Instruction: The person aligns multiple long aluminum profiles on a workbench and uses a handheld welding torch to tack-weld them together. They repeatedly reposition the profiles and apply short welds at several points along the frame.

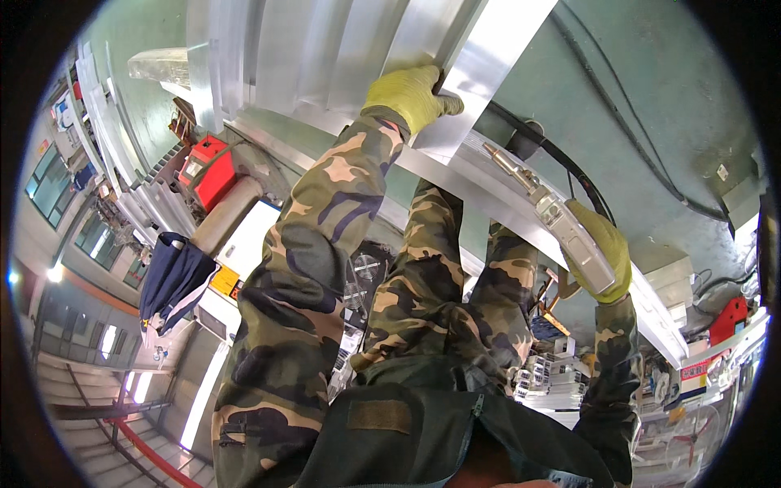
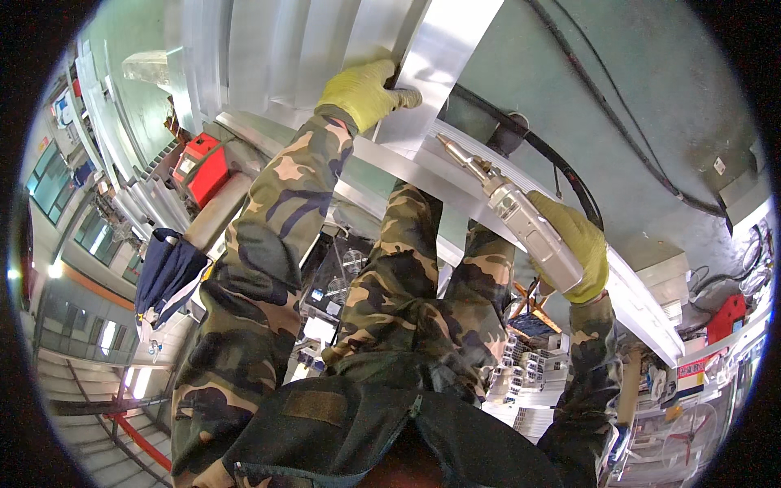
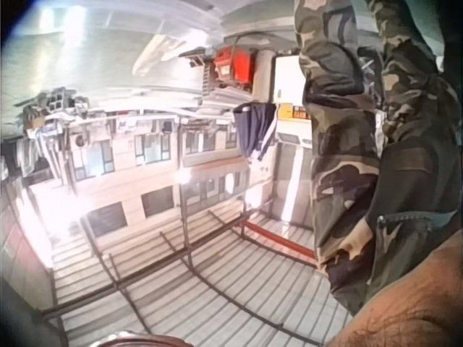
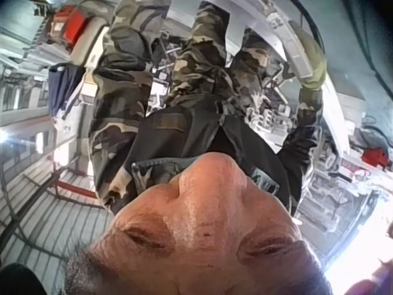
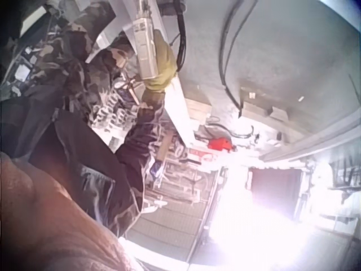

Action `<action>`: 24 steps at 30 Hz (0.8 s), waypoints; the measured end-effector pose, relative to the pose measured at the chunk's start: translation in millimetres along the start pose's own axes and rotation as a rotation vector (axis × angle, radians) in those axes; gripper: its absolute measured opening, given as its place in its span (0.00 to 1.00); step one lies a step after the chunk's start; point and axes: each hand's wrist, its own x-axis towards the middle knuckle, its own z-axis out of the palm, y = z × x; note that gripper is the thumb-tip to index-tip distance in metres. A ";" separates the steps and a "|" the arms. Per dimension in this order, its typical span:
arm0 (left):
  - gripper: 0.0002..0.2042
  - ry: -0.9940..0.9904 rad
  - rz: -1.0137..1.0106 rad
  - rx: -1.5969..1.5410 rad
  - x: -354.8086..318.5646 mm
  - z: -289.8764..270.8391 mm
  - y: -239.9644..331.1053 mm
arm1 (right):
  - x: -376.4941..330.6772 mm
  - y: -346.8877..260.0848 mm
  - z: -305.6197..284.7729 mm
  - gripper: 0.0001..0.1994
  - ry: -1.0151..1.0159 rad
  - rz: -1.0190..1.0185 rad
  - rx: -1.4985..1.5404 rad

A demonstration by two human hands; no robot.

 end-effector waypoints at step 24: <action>0.29 0.195 0.064 0.203 1.0 -2.6 13.6 | -4.4 -5.3 -5.8 0.17 -0.010 0.048 0.017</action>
